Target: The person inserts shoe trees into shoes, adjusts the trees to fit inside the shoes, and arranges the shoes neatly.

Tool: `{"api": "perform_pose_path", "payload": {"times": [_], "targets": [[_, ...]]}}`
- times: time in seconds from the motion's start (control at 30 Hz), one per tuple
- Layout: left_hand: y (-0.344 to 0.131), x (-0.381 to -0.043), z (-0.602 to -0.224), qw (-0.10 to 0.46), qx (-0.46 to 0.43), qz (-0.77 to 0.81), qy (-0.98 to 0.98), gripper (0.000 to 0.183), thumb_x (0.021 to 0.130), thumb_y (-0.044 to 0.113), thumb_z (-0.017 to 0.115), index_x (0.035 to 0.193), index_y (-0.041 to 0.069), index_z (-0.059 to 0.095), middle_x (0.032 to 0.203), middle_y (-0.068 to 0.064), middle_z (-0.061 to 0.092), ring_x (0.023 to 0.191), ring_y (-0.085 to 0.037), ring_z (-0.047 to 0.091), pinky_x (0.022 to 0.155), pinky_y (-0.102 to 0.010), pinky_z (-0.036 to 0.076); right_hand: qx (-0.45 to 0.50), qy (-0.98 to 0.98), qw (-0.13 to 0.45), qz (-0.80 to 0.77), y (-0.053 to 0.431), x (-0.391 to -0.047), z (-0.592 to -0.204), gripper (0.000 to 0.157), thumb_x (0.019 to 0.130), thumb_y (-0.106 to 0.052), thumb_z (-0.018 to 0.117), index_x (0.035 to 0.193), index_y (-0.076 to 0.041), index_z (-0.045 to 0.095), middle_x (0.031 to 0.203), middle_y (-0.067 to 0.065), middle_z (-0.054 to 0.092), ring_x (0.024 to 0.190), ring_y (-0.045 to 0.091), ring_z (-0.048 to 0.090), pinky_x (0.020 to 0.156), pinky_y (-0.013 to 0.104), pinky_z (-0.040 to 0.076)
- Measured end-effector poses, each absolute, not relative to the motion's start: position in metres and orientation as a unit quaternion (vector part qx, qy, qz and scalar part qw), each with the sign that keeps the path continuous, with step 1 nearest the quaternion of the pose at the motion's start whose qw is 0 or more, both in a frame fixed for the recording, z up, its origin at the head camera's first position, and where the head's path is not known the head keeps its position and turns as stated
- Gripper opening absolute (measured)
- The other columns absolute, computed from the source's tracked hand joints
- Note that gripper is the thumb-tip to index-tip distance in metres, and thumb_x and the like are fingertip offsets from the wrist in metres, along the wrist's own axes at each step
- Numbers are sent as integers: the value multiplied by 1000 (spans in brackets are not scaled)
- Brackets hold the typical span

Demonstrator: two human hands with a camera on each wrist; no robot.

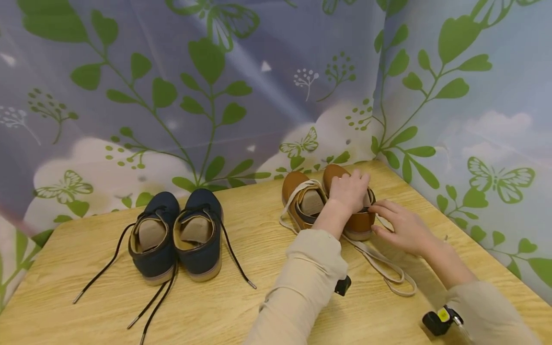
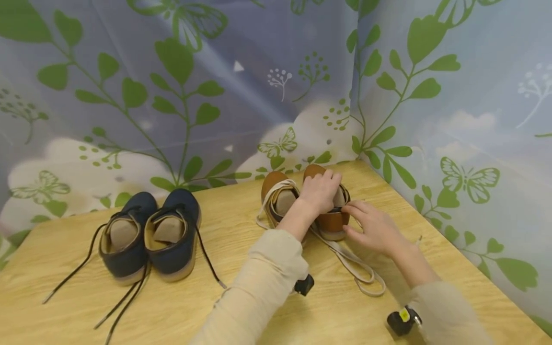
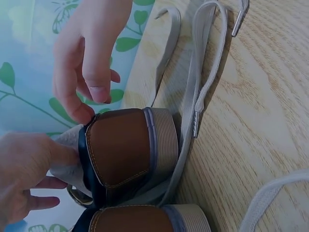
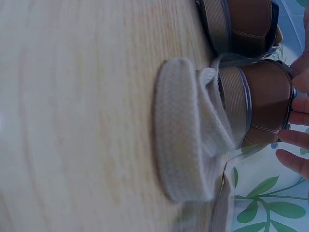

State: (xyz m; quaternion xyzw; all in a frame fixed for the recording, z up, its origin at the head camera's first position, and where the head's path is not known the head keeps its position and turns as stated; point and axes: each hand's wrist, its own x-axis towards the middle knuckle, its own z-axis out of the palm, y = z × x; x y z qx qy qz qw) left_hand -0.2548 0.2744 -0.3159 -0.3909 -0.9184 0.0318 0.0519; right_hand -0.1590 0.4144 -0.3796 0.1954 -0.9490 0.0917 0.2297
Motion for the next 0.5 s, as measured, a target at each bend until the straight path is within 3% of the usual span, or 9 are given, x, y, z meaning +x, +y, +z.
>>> {"api": "perform_pose_path", "payload": {"times": [0.27,0.5], "targets": [[275,-256,-317,44,-384,22,-922,44,93,35,54,132,28,37,129,7,40,108,-17,48,92,-37,38,196,-951,221,95,412,-159,-376,36,84,-18,67,114,0,60,112,13,57,98,33,57,78,50,46],[276,-255,-318,48,-379,42,-923,46,92,35,54,134,30,35,130,7,38,101,-17,52,90,-37,38,192,-951,223,97,414,-159,-378,35,83,-17,67,113,0,59,111,13,57,98,32,56,79,50,46]]}}
